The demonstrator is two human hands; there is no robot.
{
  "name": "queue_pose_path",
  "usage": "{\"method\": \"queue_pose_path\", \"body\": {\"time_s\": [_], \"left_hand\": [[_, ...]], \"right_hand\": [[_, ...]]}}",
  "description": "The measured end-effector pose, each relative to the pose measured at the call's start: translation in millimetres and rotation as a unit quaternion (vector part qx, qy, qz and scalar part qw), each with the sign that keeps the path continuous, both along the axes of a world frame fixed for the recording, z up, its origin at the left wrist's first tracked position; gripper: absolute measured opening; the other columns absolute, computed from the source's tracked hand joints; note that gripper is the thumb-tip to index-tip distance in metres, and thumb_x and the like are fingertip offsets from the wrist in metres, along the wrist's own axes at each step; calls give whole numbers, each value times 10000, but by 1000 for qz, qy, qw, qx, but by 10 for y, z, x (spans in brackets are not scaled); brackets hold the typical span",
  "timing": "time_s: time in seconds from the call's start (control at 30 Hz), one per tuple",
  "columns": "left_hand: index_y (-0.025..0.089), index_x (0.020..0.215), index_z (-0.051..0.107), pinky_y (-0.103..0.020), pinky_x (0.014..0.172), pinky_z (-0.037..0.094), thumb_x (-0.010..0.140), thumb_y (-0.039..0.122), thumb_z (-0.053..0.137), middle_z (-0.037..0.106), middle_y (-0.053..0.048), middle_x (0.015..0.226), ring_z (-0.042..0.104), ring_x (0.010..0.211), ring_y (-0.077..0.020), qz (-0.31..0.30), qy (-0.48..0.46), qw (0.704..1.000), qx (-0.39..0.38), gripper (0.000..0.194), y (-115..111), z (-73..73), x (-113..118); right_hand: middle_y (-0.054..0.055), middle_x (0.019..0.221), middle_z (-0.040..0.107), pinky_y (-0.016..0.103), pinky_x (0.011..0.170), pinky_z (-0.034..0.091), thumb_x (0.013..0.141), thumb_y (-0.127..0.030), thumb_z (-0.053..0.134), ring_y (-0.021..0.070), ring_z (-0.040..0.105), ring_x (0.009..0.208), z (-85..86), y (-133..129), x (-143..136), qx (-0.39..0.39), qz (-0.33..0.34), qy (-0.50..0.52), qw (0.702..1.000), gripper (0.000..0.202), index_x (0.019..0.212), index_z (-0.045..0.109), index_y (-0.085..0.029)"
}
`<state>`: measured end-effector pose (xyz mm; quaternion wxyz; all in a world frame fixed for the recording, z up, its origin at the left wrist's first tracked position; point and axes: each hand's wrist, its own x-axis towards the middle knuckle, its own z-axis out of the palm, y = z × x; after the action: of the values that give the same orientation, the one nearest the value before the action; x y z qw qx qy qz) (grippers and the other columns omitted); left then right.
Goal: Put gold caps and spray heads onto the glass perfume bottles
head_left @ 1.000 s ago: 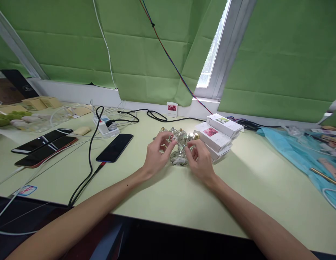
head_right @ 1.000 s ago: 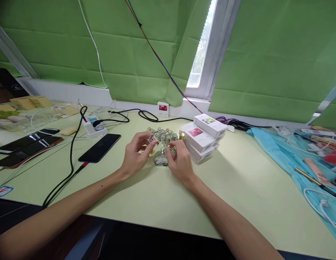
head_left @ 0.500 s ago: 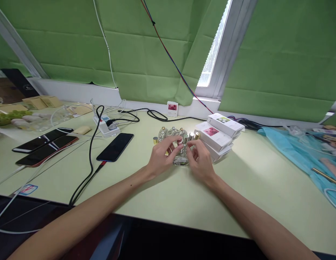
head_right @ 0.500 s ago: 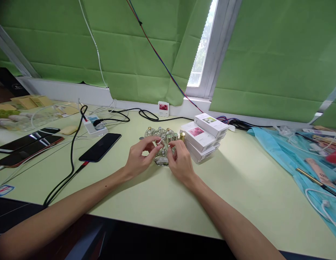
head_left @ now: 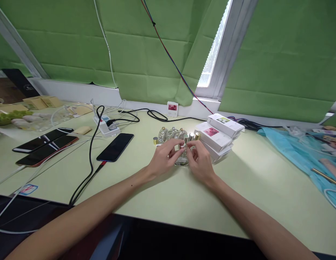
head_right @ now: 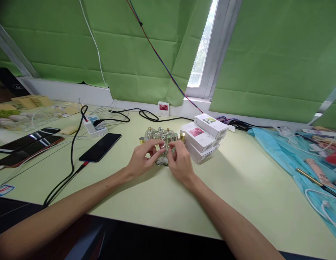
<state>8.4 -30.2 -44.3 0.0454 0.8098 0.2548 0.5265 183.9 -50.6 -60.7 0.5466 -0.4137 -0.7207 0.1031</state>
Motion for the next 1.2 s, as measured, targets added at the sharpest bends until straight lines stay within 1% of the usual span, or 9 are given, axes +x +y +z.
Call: {"method": "queue_pose_path", "body": {"time_s": [0.47, 0.57, 0.83, 1.07, 1.2], "left_hand": [[200, 1135, 663, -208, 515, 471, 1004, 290, 624, 695, -2, 817, 500, 505, -68, 11, 17, 999, -35, 164, -37, 3, -4], [201, 1134, 665, -209, 523, 474, 1004, 295, 624, 701, -4, 828, 509, 510, -70, 10, 19, 999, -42, 165, -39, 5, -7], [191, 1132, 656, -202, 525, 472, 995, 243, 628, 696, -7, 839, 510, 533, -67, 1, 21, 999, -38, 149, -34, -1, -12], [196, 1108, 650, -204, 516, 466, 994, 224, 620, 689, -11, 869, 502, 540, -65, -2, 24, 999, -34, 121, -48, 42, -10], [195, 1085, 650, -203, 523, 475, 995, 199, 609, 689, -31, 914, 547, 590, -77, -11, 20, 999, -25, 99, -51, 63, -5]], "right_hand": [[33, 918, 650, 280, 546, 389, 1010, -244, 522, 103, 473, 554, 10, -1, 0, 2, 1, -14, 1000, 68, 996, 576, -205], [27, 913, 647, 277, 547, 387, 1006, -243, 525, 103, 471, 552, 11, -2, 0, 4, 1, -16, 1000, 69, 992, 581, -204], [19, 901, 644, 278, 562, 389, 996, -212, 527, 103, 458, 551, 15, -4, -1, 14, 4, -21, 1000, 65, 985, 590, -203], [24, 922, 644, 274, 555, 411, 982, -202, 537, 94, 461, 534, 20, -10, 2, 23, 9, -29, 999, 65, 996, 600, -206], [32, 947, 656, 272, 541, 425, 958, -181, 542, 91, 459, 521, 29, -14, 3, 27, 18, -31, 999, 101, 1019, 616, -210]]}}
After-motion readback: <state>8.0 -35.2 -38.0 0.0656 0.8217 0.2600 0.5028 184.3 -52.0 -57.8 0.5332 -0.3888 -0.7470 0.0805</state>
